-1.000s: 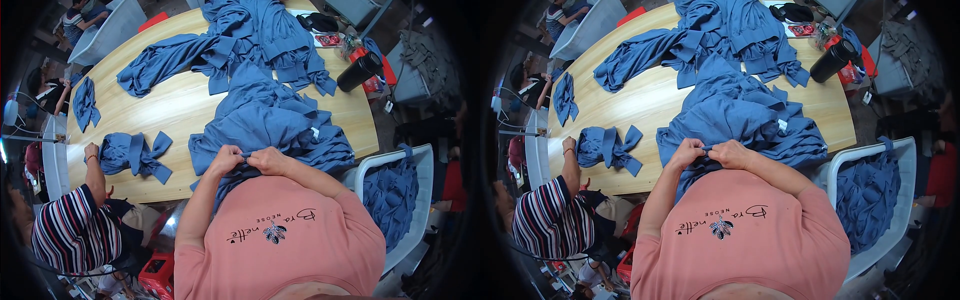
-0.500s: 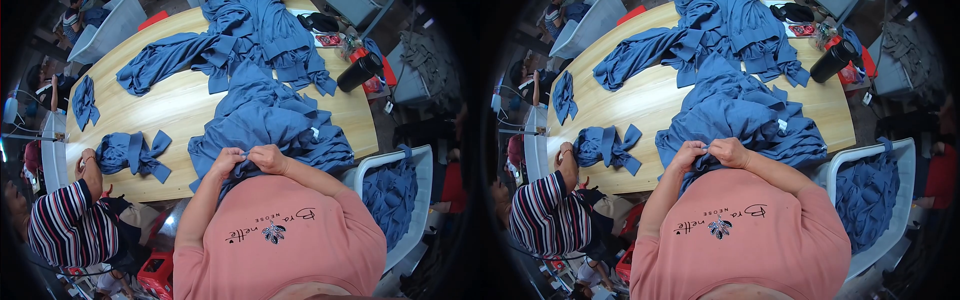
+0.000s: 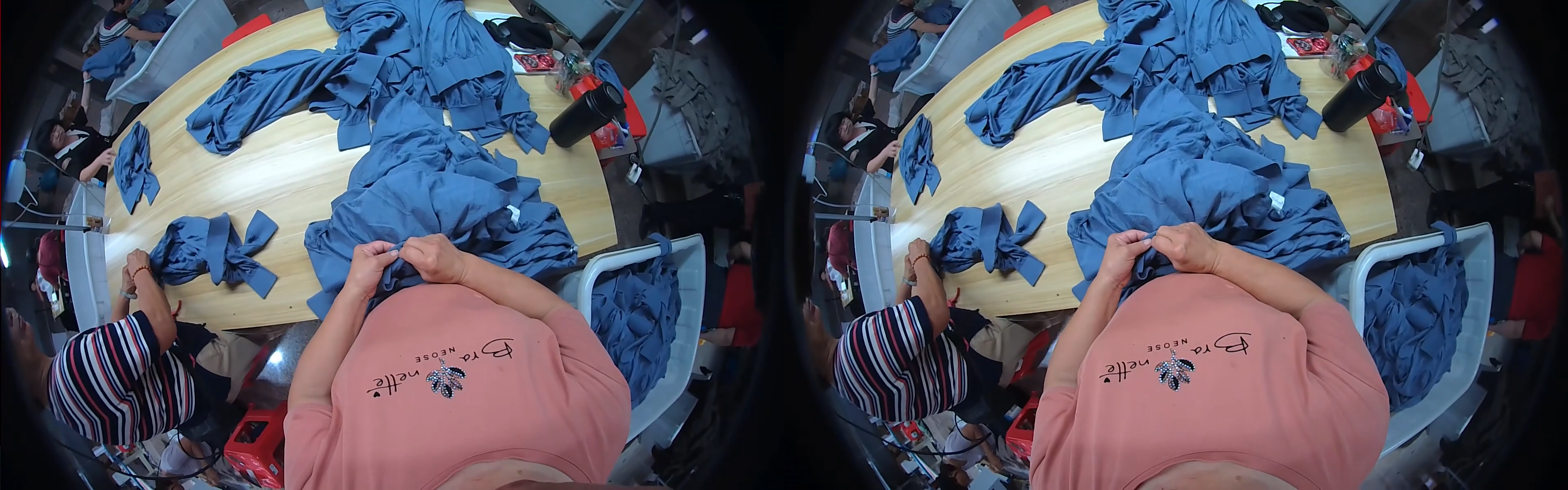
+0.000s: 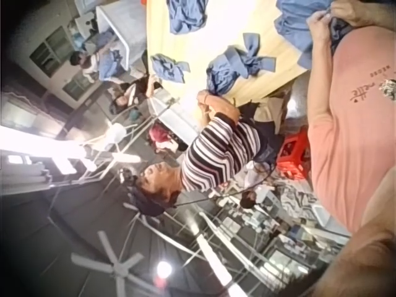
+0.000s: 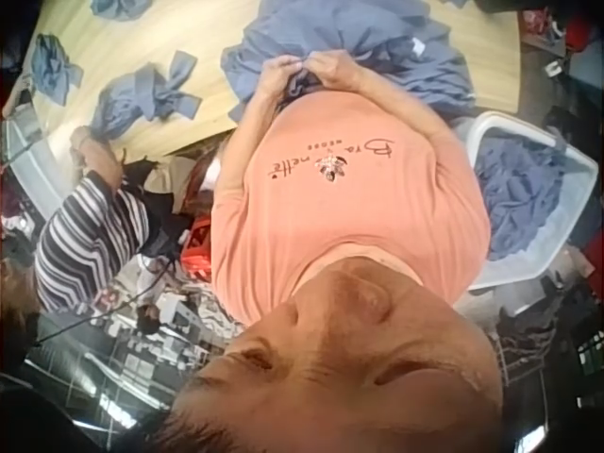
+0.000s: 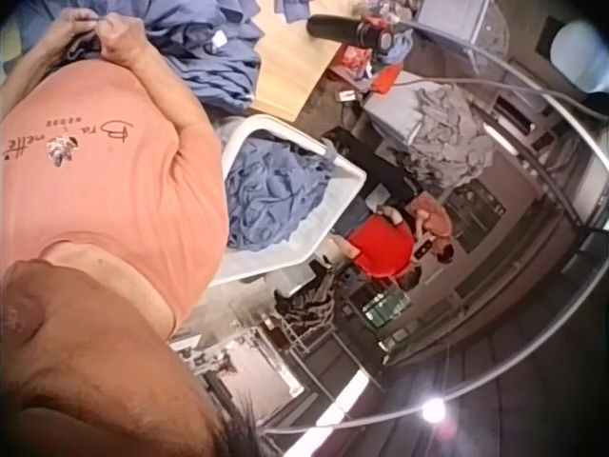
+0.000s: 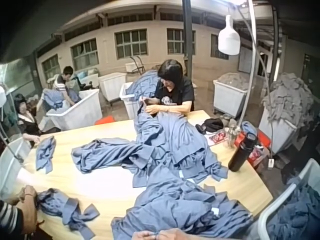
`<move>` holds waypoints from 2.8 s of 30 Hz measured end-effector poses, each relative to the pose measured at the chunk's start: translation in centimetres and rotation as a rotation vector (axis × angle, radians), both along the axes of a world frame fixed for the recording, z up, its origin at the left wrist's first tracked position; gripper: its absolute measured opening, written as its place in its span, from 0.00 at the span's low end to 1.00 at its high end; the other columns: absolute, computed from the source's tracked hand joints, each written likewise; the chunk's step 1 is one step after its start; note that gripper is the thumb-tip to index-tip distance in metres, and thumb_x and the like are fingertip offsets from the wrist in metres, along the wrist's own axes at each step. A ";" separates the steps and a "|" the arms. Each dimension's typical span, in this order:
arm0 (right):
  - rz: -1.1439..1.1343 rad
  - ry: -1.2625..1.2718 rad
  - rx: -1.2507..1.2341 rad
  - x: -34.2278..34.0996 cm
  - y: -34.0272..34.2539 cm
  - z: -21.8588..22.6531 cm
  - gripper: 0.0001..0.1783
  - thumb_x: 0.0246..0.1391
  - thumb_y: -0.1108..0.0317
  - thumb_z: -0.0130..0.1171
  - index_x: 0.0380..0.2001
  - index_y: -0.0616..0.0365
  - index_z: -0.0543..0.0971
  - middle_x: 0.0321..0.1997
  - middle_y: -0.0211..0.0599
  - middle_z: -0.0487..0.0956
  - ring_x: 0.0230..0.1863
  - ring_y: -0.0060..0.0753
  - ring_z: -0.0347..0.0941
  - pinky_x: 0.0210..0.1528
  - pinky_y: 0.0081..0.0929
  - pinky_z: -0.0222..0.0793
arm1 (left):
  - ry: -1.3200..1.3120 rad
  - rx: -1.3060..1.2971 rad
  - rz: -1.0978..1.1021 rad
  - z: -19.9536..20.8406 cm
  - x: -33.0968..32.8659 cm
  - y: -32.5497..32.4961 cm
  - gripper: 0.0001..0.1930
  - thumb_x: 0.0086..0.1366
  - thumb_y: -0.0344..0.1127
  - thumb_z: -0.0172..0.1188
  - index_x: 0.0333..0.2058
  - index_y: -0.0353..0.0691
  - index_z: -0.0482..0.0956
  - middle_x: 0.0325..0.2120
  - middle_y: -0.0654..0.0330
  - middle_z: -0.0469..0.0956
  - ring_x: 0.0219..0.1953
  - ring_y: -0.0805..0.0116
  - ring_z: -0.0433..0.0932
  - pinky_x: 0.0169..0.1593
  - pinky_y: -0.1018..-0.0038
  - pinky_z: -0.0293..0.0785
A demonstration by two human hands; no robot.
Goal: Inspecting and trimming loose threads from blue garments at a large work table in a factory.
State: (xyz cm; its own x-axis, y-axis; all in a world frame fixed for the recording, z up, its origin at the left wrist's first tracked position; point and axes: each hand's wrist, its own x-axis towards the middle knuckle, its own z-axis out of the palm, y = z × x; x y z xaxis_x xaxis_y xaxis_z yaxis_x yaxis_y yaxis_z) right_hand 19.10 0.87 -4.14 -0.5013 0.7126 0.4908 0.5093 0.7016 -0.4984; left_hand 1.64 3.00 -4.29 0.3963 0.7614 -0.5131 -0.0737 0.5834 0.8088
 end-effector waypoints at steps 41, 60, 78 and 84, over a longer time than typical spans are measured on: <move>-0.439 -0.246 0.243 0.2 0.8 2.1 0.07 0.41 0.68 0.53 0.27 0.56 0.72 0.31 0.35 0.73 0.29 0.37 0.71 0.27 0.30 0.61 | 0.919 1.018 -0.034 -0.5 -2.1 1.6 0.04 0.50 0.33 0.58 0.25 0.42 0.78 0.24 0.58 0.77 0.32 0.60 0.75 0.37 0.65 0.65; -0.090 -0.055 0.207 -1.2 1.6 -0.3 0.03 0.38 0.70 0.51 0.21 0.53 0.73 0.23 0.27 0.68 0.34 0.28 0.66 0.36 0.27 0.56 | 0.831 1.058 -0.037 0.3 -1.4 -1.5 0.08 0.47 0.34 0.62 0.26 0.39 0.75 0.26 0.58 0.74 0.34 0.59 0.72 0.37 0.67 0.64; 0.186 0.089 -0.011 -1.7 0.7 1.7 0.07 0.35 0.75 0.58 0.24 0.55 0.74 0.16 0.29 0.67 0.21 0.31 0.65 0.31 0.28 0.55 | 0.060 0.177 0.166 2.1 -2.3 -4.0 0.14 0.58 0.31 0.51 0.13 0.37 0.69 0.14 0.73 0.63 0.20 0.85 0.57 0.24 0.81 0.53; 0.163 -0.038 -0.003 -1.5 0.7 0.6 0.05 0.34 0.73 0.60 0.21 0.53 0.76 0.11 0.25 0.63 0.17 0.28 0.62 0.26 0.27 0.52 | 0.282 0.378 0.004 0.8 -2.5 -3.5 0.18 0.60 0.34 0.50 0.12 0.38 0.64 0.12 0.74 0.59 0.19 0.85 0.55 0.20 0.79 0.50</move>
